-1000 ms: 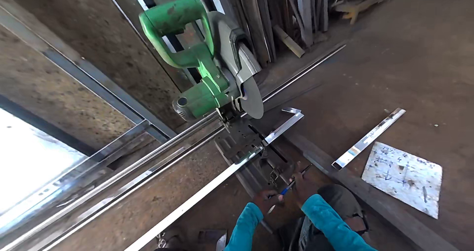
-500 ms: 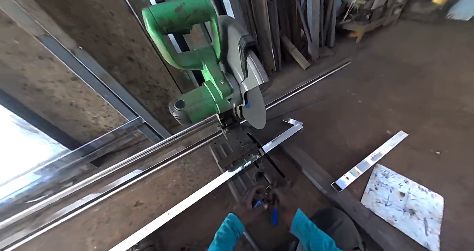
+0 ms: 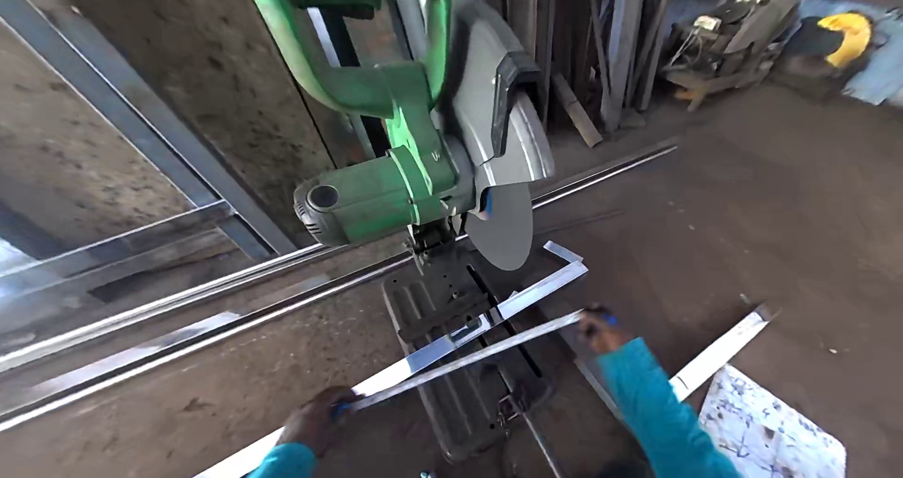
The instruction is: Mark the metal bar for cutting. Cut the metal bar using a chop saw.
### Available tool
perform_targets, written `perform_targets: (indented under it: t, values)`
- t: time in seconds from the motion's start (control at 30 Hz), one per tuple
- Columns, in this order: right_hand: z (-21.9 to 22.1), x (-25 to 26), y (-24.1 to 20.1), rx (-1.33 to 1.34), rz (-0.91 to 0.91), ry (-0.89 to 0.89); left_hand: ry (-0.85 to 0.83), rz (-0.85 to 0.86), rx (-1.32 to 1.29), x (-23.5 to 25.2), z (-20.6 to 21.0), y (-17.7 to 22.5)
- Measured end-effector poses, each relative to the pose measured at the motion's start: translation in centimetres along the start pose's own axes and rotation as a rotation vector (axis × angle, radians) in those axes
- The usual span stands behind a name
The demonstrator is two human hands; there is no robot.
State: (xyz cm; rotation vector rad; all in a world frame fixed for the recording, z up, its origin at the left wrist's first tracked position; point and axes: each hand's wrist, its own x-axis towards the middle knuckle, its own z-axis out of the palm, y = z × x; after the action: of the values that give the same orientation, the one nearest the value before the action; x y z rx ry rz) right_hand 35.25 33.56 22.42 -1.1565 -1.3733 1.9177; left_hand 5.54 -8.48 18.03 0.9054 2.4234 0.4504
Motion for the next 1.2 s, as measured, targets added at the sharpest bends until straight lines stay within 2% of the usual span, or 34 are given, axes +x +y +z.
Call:
perform_targets:
  t: [0.07, 0.17, 0.23, 0.37, 0.47, 0.67, 0.77, 0.87, 0.97, 1.03, 1.2]
  values:
    - [-3.7, 5.6, -1.5, -0.071, -0.014, 0.262, 0.016, -0.108, 0.053, -1.1, -1.5, -4.4]
    - [-5.5, 11.6, -1.9, -0.501, -0.112, 0.386, 0.045, -0.128, 0.032, -2.0, -2.0, -4.4]
    - [-4.4, 13.6, -2.4, -0.708, -0.188, 0.393, 0.087, -0.133, 0.007, -1.5, -1.1, -2.5]
    - [-2.7, 16.5, -2.0, -0.815, -0.304, 0.373, 0.123, -0.165, -0.014, -0.7, 0.3, -1.5]
    - [-2.7, 18.4, -0.7, -0.857, -0.258, 0.279, 0.115, -0.173, -0.015, -0.4, 0.3, -2.5]
    - [-2.1, 17.3, -0.2, -0.944, -0.226, 0.302, 0.115, -0.279, 0.038, 0.3, -0.3, -2.9]
    - [-3.9, 15.2, -0.7, -0.881, -0.29, 0.435, 0.177, -0.358, 0.04, 0.3, -0.6, -1.3]
    - [-6.2, 10.4, 0.2, -0.699, -0.434, 0.515, 0.225, -0.39, 0.037, -0.6, -0.3, -2.2]
    - [-5.1, 2.1, 1.1, -0.328, -0.476, 0.382, 0.262, -0.412, 0.006, -1.8, -0.5, -2.4]
    - [-3.8, -2.9, 2.5, -0.218, -0.458, 0.246, 0.268, -0.439, -0.045, -2.7, -0.9, -1.1]
    - [4.6, -10.7, 6.7, 0.001, -0.263, 0.067, 0.262, -0.482, -0.042, -2.5, 0.5, -4.1]
